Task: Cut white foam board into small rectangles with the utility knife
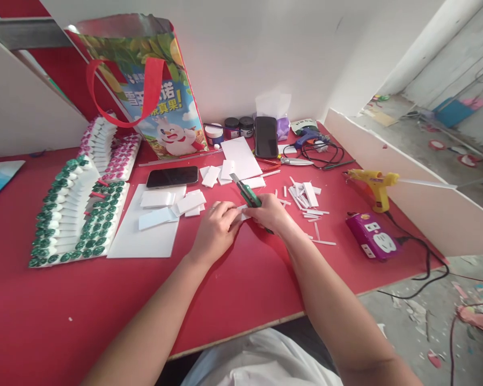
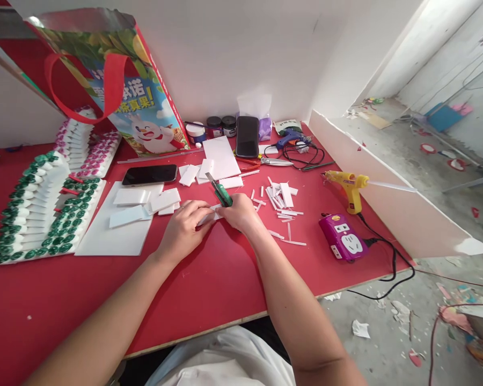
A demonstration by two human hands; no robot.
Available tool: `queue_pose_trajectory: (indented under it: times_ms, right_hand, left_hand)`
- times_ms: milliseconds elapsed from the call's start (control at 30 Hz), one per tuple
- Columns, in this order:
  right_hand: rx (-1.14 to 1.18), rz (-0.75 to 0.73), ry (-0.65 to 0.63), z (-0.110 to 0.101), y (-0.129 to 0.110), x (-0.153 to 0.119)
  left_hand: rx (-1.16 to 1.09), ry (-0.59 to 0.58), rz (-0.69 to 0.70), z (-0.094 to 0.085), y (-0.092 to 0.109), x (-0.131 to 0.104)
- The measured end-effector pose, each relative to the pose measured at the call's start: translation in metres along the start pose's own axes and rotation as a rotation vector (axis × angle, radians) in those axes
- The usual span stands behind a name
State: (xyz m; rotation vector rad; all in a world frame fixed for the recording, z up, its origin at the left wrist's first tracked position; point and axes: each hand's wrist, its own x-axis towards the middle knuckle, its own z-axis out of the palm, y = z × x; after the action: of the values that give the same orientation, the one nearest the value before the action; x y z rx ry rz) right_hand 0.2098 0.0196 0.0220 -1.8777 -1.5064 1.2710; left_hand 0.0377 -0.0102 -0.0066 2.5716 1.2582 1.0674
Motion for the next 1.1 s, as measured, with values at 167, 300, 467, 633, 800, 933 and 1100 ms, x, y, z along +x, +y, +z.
queue_pose_trajectory:
  times_ms: [167,300,467,633,800,933,1100]
  right_hand:
    - [-0.016,0.038,-0.014,0.002,-0.001,0.003]
    - [0.07,0.039,-0.046,0.003,0.001,-0.001]
    - [-0.046,-0.015,0.128,-0.008,0.002,-0.007]
    - [-0.115,-0.065,0.231,-0.029,-0.001,-0.019]
    - [-0.339,-0.129,0.036,-0.038,-0.013,-0.049]
    - [-0.524,-0.161,-0.073,-0.039,-0.022,-0.065]
    - [-0.697,-0.188,-0.157,-0.038,-0.028,-0.065]
  left_hand:
    - [0.061,-0.003,0.07,0.001,-0.004,-0.001]
    - [0.059,-0.008,0.08,0.004,-0.007,-0.001]
    - [0.098,-0.017,0.083,0.006,-0.005,0.0]
    - [0.139,-0.032,0.071,0.005,-0.001,0.002]
    - [0.2,-0.068,0.011,0.006,0.003,0.004]
    - [0.235,-0.062,-0.002,0.008,0.004,0.004]
    - [0.211,-0.048,-0.006,0.009,0.003,0.004]
